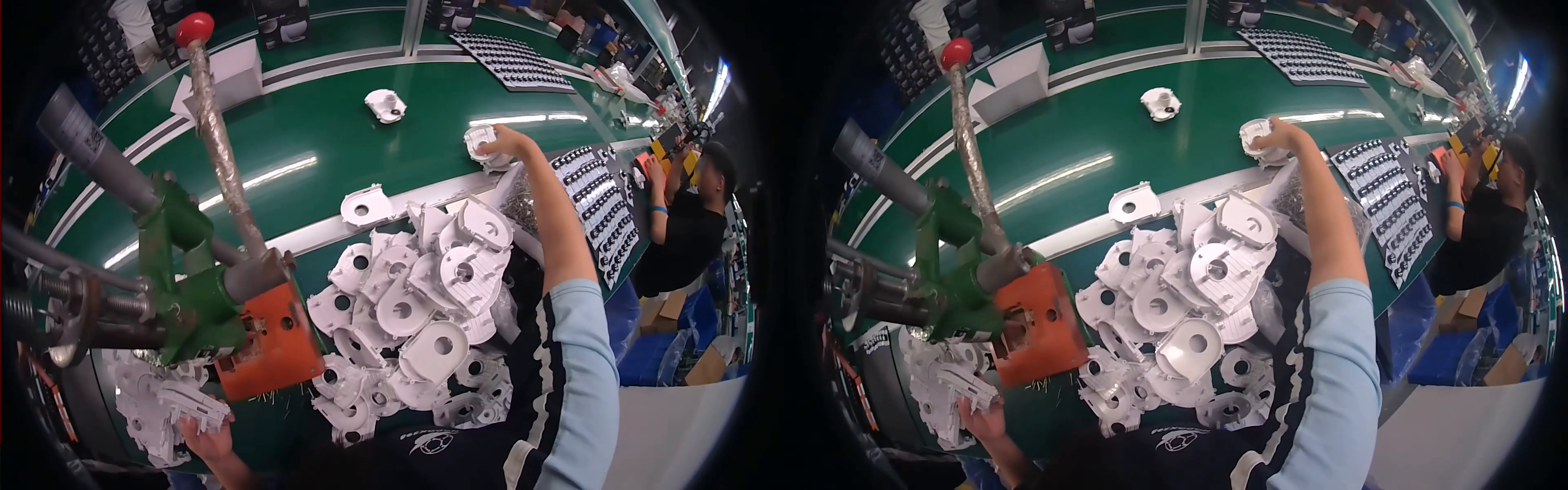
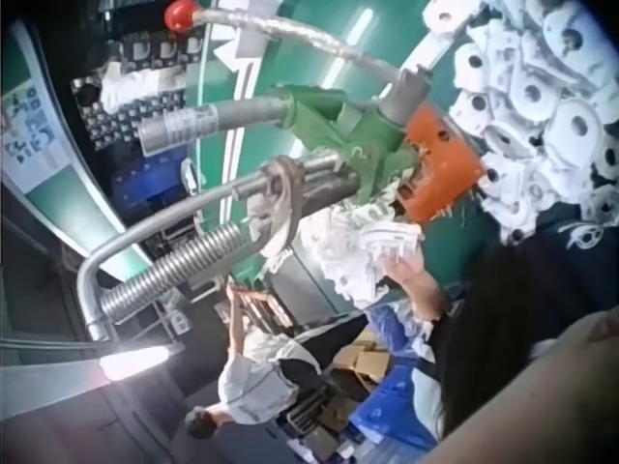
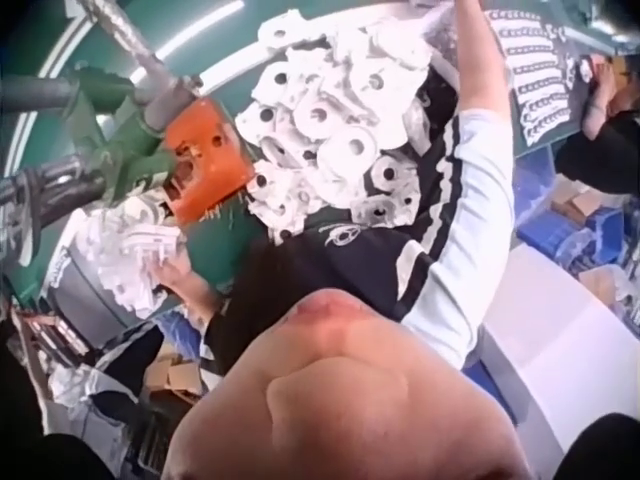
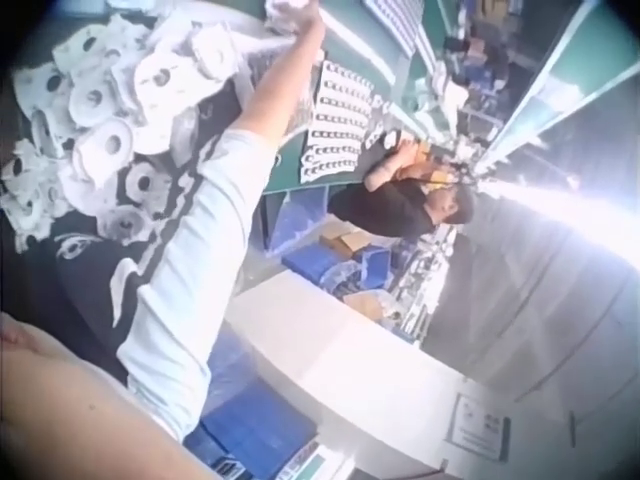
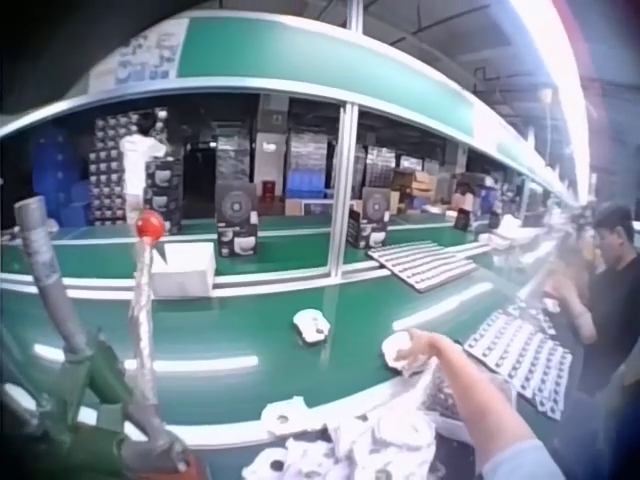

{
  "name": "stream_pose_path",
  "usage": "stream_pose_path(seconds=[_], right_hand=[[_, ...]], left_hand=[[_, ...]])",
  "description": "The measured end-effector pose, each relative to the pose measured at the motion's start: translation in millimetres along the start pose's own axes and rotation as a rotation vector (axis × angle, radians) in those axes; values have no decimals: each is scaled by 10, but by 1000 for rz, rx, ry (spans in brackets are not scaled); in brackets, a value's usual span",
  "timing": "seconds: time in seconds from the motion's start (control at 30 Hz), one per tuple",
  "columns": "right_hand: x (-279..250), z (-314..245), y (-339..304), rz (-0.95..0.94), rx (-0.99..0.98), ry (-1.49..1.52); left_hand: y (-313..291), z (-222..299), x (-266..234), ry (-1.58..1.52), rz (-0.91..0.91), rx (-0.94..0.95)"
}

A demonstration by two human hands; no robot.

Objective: Assembling white plastic components using a manual press tool on an assembly line.

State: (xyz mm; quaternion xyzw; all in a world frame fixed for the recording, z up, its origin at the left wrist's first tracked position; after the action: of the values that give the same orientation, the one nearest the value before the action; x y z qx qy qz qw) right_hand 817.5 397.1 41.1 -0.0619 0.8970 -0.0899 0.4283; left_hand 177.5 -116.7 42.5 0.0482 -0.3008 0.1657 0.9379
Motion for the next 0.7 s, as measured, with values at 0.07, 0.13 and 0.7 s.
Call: stream_pose_path(seconds=[0.07, 0.13, 0.7], right_hand=[[82, -126, -104, -35, -4, -100], [152, -336, -219, -79, -17, -185], [476, -838, -1293, -339, -192, -221]], left_hand=[[-65, 11, -90, -63, 88, -9], [-69, 35, -19, -56, 68, 11], [-67, 41, 534, 108, -23, -43]])
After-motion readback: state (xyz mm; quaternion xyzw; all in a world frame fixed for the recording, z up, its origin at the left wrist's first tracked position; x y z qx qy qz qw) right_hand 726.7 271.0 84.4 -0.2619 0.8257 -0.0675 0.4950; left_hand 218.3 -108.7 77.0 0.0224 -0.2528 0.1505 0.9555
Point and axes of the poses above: each hand's wrist, its own y-axis towards the middle knuckle, its own x-axis out of the palm, z = x × y, the point moved 9 cm from there along y, towards the middle knuckle, and after that the axes turned 7 degrees about y, right-handed, at the moved point
